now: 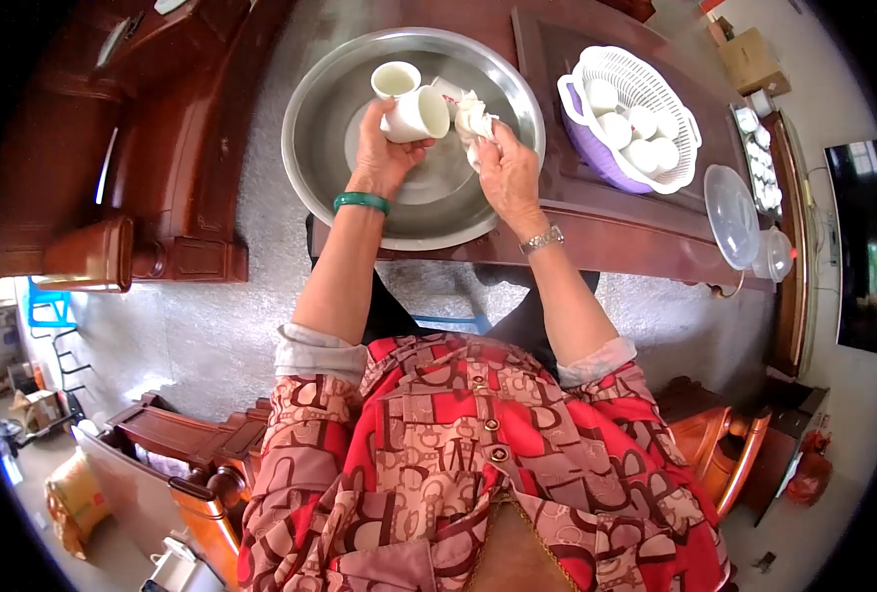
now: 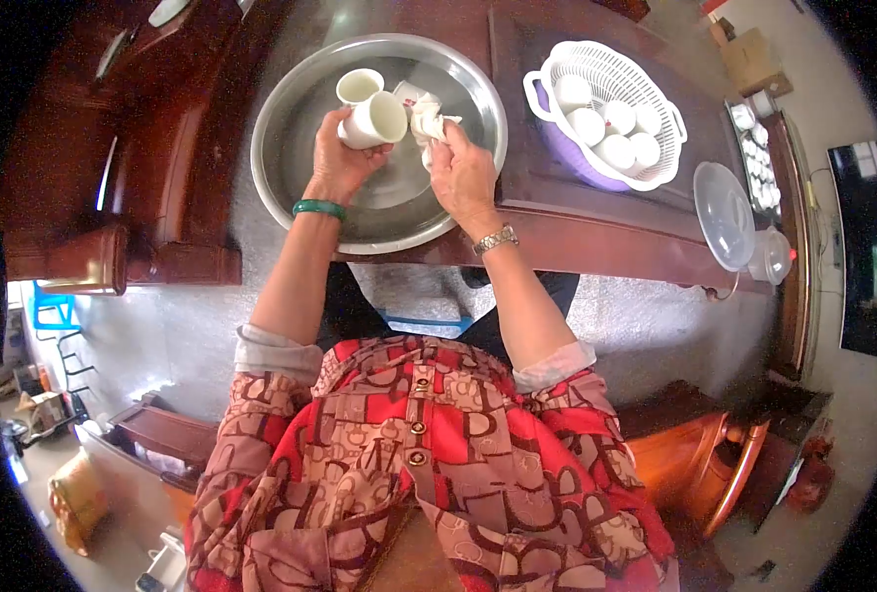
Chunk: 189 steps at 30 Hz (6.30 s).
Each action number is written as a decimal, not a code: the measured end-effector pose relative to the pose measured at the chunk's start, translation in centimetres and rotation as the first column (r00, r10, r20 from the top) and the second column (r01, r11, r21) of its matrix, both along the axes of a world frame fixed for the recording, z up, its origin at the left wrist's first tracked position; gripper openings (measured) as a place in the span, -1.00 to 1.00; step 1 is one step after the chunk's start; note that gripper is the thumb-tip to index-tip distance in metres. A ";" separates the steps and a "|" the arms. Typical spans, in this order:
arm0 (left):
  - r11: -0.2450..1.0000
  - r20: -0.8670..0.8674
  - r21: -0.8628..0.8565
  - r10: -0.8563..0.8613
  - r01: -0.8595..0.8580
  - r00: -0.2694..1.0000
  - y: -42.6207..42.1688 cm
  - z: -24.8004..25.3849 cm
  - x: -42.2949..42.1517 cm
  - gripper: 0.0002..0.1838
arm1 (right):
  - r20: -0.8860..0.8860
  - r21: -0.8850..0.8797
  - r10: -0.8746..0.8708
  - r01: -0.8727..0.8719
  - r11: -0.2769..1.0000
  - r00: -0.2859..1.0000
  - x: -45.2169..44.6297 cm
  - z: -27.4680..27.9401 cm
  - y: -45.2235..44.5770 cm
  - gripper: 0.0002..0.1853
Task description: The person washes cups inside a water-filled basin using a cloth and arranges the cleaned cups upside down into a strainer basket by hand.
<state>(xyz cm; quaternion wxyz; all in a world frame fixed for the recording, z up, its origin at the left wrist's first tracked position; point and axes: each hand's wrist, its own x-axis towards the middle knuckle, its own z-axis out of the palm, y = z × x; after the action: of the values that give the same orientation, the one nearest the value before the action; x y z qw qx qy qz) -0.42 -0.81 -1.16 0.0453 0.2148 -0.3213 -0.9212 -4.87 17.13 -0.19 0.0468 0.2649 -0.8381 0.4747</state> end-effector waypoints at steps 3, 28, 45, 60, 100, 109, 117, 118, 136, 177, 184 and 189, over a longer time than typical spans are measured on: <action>0.992 0.069 -0.126 0.034 -0.025 0.997 0.2 -0.6 -0.2 -0.46 | -0.042 -0.085 0.014 -0.017 0.996 0.999 0.1 0.2 0.0 -0.76; -0.151 0.087 -0.980 0.278 0.132 0.957 2.7 -2.7 -0.6 -0.16 | -0.077 0.013 -0.040 0.041 0.999 0.996 0.2 0.0 0.1 -0.74; -0.189 -0.110 -0.971 -0.203 -0.149 0.973 -2.3 -8.4 -1.0 -0.53 | -0.110 0.056 -0.032 0.038 0.998 0.993 0.0 -0.3 0.0 -0.76; 0.444 -0.078 -0.887 0.119 -0.123 0.990 2.2 -0.8 -0.5 -0.60 | -0.024 0.215 -0.117 0.120 0.969 0.993 0.4 0.4 -2.7 -0.76; 0.996 -0.065 0.088 0.021 -0.015 0.998 1.5 0.3 0.2 -0.44 | 0.296 -0.119 0.050 -0.016 0.993 0.954 -1.0 -0.2 -1.6 -0.72; 0.980 -0.167 0.110 -0.144 0.164 0.975 1.5 1.4 0.8 -0.40 | -0.016 -0.074 0.054 -0.055 0.996 0.998 0.5 2.7 -2.6 -0.76; 0.985 -0.029 -0.169 -0.021 0.016 0.999 2.0 2.7 1.0 -0.47 | -0.119 0.230 0.017 0.011 0.973 0.993 0.0 1.6 -0.2 -0.78; 0.985 -0.027 -0.171 -0.023 0.018 0.999 1.8 2.4 0.8 -0.47 | -0.117 0.228 0.015 0.012 0.974 0.993 0.1 1.5 0.1 -0.78; -0.342 0.540 -0.774 0.081 0.532 0.838 -0.6 -0.4 -2.8 -0.10 | -0.114 0.226 0.017 0.009 0.974 0.993 1.1 1.1 1.0 -0.82; -0.162 -0.013 -0.986 -0.075 -0.025 0.997 2.5 1.6 2.2 -0.41 | -0.083 -0.068 -0.002 -0.003 0.998 0.997 1.5 2.1 0.1 -0.80; -0.122 -0.056 -0.990 -0.122 -0.071 0.991 3.7 3.2 2.8 -0.40 | -0.120 0.181 0.012 0.010 0.983 0.993 1.5 3.6 -1.7 -0.82; -0.106 -0.151 -0.981 -0.090 -0.160 0.984 3.5 3.2 2.8 -0.37 | -0.073 0.179 -0.070 0.082 0.981 0.995 0.1 3.9 -1.3 -0.81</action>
<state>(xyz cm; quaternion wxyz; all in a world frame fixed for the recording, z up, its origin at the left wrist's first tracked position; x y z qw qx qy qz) 2.41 2.70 2.06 0.2411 0.0396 -0.8882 -0.3892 -4.77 15.88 3.68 0.0683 0.2515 -0.8853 0.3852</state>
